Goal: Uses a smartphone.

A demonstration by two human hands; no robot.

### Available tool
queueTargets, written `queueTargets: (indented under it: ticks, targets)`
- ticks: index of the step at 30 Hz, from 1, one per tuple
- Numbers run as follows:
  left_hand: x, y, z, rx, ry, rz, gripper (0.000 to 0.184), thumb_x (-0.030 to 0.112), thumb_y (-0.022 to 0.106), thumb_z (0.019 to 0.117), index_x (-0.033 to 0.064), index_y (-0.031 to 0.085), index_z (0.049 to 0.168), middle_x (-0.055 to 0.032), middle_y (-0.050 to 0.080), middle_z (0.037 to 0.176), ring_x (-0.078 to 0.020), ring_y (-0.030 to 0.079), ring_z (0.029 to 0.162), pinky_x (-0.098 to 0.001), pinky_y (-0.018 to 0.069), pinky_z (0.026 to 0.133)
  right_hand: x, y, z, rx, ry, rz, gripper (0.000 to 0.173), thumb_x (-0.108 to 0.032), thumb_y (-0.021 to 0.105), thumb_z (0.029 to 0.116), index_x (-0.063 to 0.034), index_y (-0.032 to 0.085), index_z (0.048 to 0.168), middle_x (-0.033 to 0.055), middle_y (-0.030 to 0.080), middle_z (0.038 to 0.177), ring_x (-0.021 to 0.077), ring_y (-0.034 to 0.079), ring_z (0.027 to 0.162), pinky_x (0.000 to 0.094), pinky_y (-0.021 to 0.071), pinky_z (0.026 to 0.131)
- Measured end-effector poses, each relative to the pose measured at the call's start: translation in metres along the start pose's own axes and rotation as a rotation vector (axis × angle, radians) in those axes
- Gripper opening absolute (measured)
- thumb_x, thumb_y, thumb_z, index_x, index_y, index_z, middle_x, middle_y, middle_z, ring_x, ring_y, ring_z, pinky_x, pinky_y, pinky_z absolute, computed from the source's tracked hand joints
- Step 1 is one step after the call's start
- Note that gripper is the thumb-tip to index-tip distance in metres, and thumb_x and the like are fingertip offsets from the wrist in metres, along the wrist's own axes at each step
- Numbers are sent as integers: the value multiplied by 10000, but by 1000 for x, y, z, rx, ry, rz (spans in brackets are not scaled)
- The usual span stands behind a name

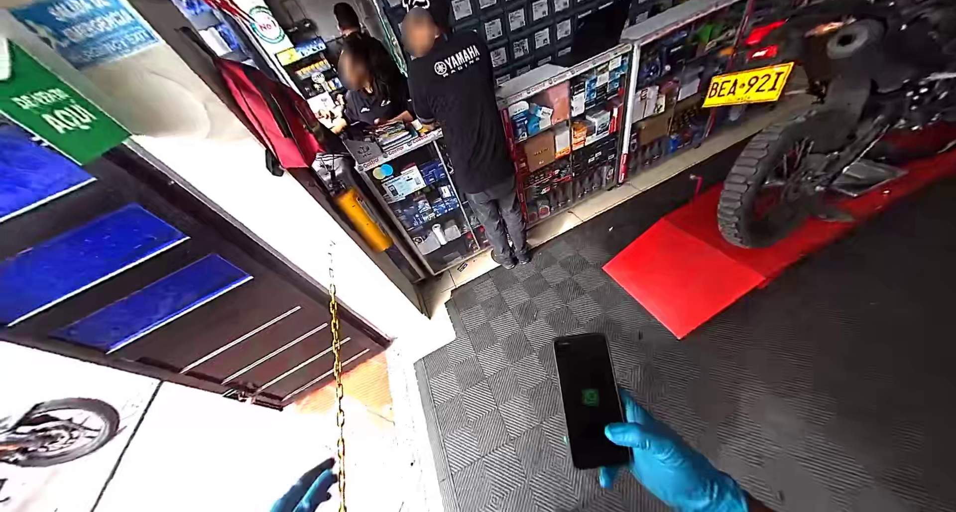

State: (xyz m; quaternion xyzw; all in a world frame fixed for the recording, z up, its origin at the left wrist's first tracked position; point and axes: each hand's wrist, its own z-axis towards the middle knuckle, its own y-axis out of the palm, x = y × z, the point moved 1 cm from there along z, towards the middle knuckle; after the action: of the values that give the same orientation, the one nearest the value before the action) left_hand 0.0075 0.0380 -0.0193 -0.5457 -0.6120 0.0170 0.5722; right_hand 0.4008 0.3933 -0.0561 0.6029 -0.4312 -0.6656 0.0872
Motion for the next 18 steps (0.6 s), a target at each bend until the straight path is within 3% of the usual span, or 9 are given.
queueTargets:
  ticks: [3, 5, 7, 9, 12, 16, 18]
  targets:
    - [80, 128, -8, -161, 347, -247, 555, 415, 501, 1040, 41, 548, 1447, -94, 685, 1287, -217, 665, 1162, -407, 523, 1036, 7, 1, -35, -79, -89, -49, 565, -145, 624, 916, -139, 374, 1422, 127, 663, 1218, 305, 718, 972, 436, 628, 602]
    - [122, 216, -32, -259, 580, -463, 643, 441, 486, 1054, -25, 455, 1497, -119, 684, 1280, -245, 668, 1155, -421, 534, 1029, 14, -6, -59, -115, -112, -66, 550, -167, 623, 935, -136, 384, 1430, 129, 656, 1237, 306, 709, 1011, 443, 632, 631]
    - [139, 283, -61, -340, 717, -660, 717, 488, 452, 1061, -54, 381, 1525, -144, 650, 1319, -251, 644, 1184, -426, 518, 1046, 30, -12, -80, -84, -80, -83, 500, -185, 589, 944, -128, 416, 1409, 132, 660, 1222, 297, 710, 994, 431, 629, 641]
    - [130, 337, -105, -365, 656, -824, 619, 452, 468, 1066, 24, 455, 1512, -94, 623, 1381, -187, 605, 1250, -383, 482, 1091, 46, -22, -115, -17, 54, -134, 450, -220, 586, 937, -123, 480, 1363, 147, 669, 1188, 293, 710, 966, 431, 623, 661]
    - [120, 381, -162, -324, 421, -1047, 405, 307, 509, 1061, 69, 607, 1375, -75, 684, 1256, -164, 653, 1144, -353, 530, 1020, 43, -30, -161, -7, 254, -172, 474, -236, 595, 939, -122, 474, 1383, 159, 658, 1206, 300, 702, 991, 445, 620, 692]
    - [118, 399, -205, -396, 298, -1225, 528, 384, 514, 1053, 58, 505, 1469, -127, 621, 1353, -225, 605, 1231, -411, 484, 1076, 24, -32, -193, -72, 350, -151, 489, -190, 578, 953, -100, 438, 1412, 161, 647, 1238, 299, 697, 1017, 434, 624, 697]
    - [130, 404, -214, -395, 276, -1231, 510, 370, 498, 1051, 76, 511, 1467, -124, 617, 1357, -229, 600, 1233, -415, 480, 1075, 15, -43, -200, -91, 362, -146, 489, -170, 585, 952, -92, 440, 1412, 165, 644, 1240, 307, 693, 1031, 455, 625, 729]
